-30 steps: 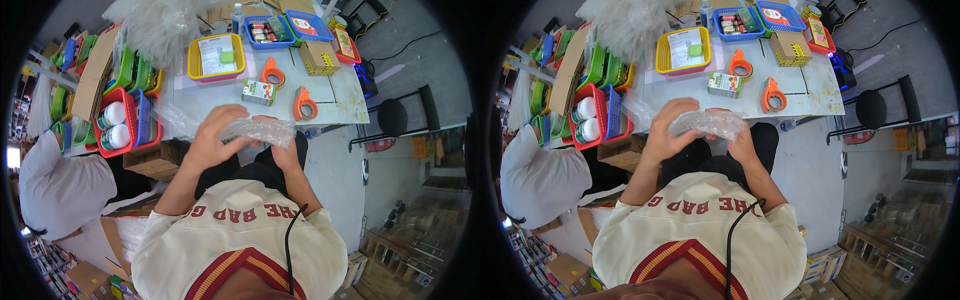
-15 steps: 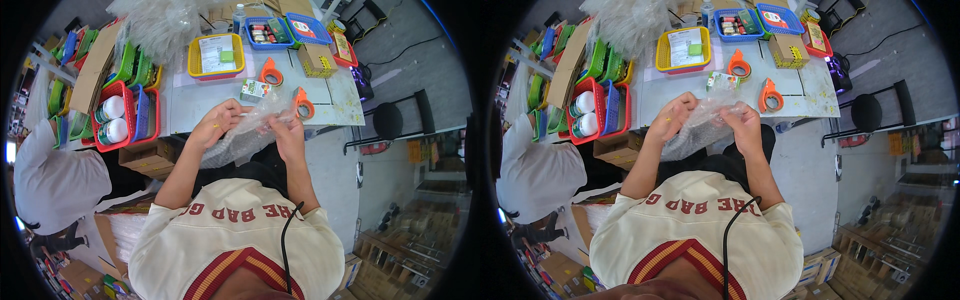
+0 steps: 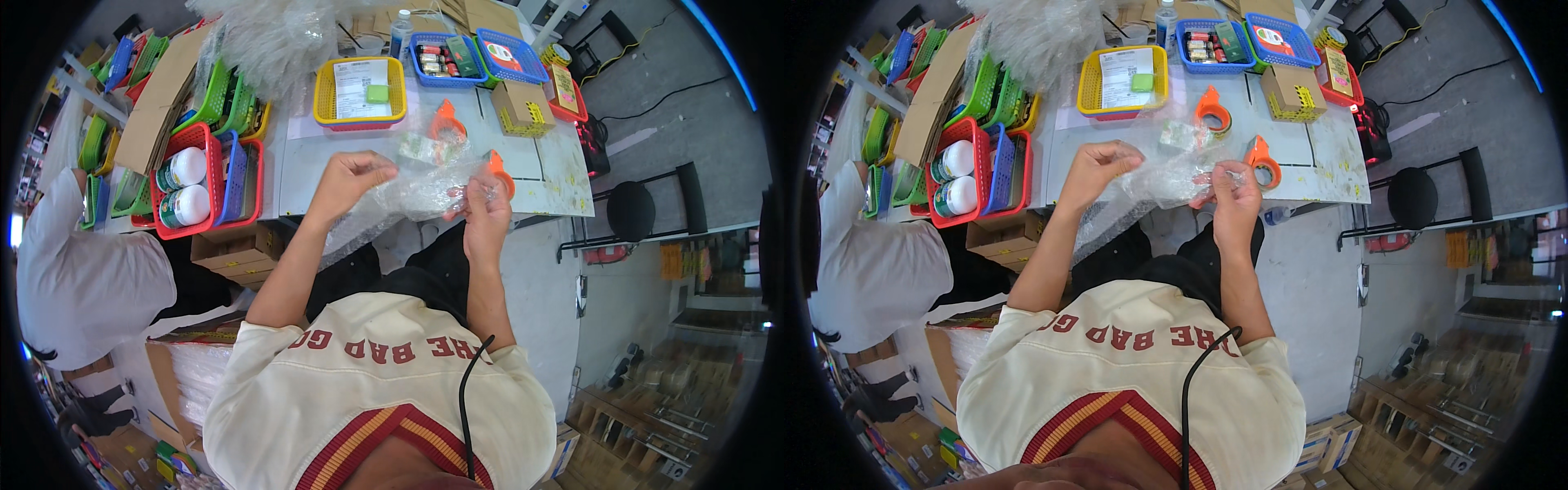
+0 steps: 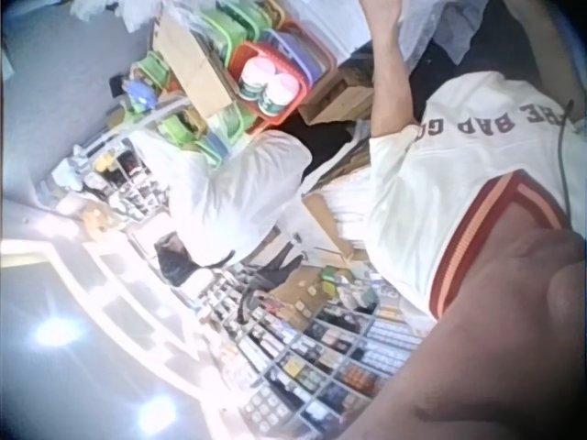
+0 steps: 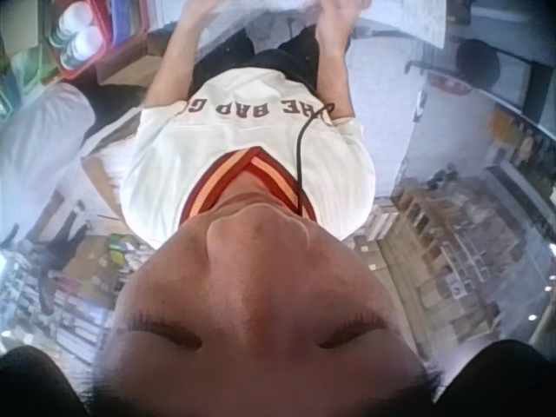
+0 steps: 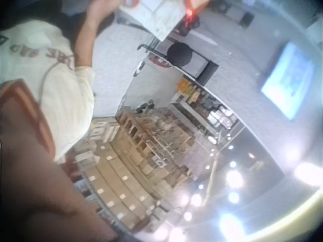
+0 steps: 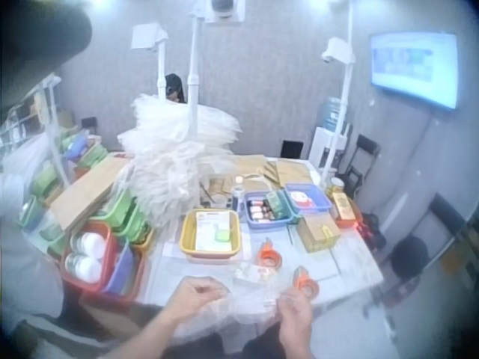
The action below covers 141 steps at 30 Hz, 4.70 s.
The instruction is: The person affixes a shipping label to a small box using a handheld tape dispenser, wraps the box in bubble wrap, secures it with tape, and places it into a larger cardboard box.
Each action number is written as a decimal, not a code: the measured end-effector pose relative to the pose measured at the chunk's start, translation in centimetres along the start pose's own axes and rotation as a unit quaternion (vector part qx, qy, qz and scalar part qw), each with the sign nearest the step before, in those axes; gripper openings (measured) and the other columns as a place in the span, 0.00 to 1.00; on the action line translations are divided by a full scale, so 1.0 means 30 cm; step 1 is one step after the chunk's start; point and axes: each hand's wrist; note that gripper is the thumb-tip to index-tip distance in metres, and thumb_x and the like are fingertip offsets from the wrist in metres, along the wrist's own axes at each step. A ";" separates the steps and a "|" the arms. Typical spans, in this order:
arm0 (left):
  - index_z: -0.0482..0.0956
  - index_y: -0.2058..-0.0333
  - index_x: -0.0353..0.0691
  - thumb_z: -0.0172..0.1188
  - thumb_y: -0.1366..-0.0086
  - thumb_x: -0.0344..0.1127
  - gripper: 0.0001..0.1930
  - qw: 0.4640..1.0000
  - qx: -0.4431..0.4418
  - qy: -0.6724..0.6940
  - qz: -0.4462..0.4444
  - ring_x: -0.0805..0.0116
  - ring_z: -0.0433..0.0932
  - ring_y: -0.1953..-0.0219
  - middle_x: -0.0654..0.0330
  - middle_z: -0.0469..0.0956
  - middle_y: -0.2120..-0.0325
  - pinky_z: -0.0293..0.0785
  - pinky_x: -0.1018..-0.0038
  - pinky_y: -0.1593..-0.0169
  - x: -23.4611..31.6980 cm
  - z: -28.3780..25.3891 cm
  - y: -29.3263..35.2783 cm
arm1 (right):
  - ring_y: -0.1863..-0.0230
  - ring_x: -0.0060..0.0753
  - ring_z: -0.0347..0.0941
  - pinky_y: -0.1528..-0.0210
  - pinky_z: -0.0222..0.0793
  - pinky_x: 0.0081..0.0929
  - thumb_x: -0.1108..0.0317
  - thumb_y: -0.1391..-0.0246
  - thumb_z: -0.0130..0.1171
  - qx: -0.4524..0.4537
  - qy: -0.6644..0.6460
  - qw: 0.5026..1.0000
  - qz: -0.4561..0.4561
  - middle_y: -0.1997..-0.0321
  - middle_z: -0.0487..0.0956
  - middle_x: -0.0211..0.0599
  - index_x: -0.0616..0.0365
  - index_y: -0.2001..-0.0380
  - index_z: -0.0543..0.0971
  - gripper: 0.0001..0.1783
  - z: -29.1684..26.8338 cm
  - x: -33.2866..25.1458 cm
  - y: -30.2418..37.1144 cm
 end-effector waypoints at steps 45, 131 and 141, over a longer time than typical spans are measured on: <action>0.78 0.67 0.42 0.70 0.47 0.28 0.11 0.839 0.187 -0.464 0.212 0.45 0.70 0.37 0.52 0.77 0.44 0.52 0.45 0.28 -0.334 -0.271 0.214 | 0.25 0.55 0.59 0.27 0.53 0.55 0.75 0.51 0.67 -0.198 0.603 0.754 -0.169 0.33 0.75 0.50 0.53 0.49 0.85 0.23 -0.434 -0.155 -0.134; 0.74 0.40 0.28 0.59 0.34 0.33 0.25 0.879 0.337 -0.333 -0.049 0.41 0.69 0.35 0.38 0.70 0.37 0.64 0.58 0.31 -0.520 -0.522 0.032 | 0.40 0.61 0.73 0.41 0.73 0.51 0.51 0.55 0.75 -0.346 0.621 0.702 -0.033 0.39 0.73 0.56 0.57 0.38 0.72 0.43 0.192 0.523 -0.299; 0.66 0.36 0.26 0.64 0.40 0.29 0.34 0.804 0.317 -0.467 -0.185 0.39 0.69 0.37 0.37 0.70 0.41 0.67 0.55 0.34 -0.553 -0.503 0.079 | 0.30 0.60 0.64 0.32 0.67 0.46 0.48 0.74 0.83 -0.425 0.471 0.770 -0.068 0.29 0.63 0.55 0.54 0.25 0.54 0.73 0.469 0.664 -0.266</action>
Point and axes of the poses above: each hand's wrist, its own y-axis away from the middle knuckle, its own z-axis out of the palm, x = y × z
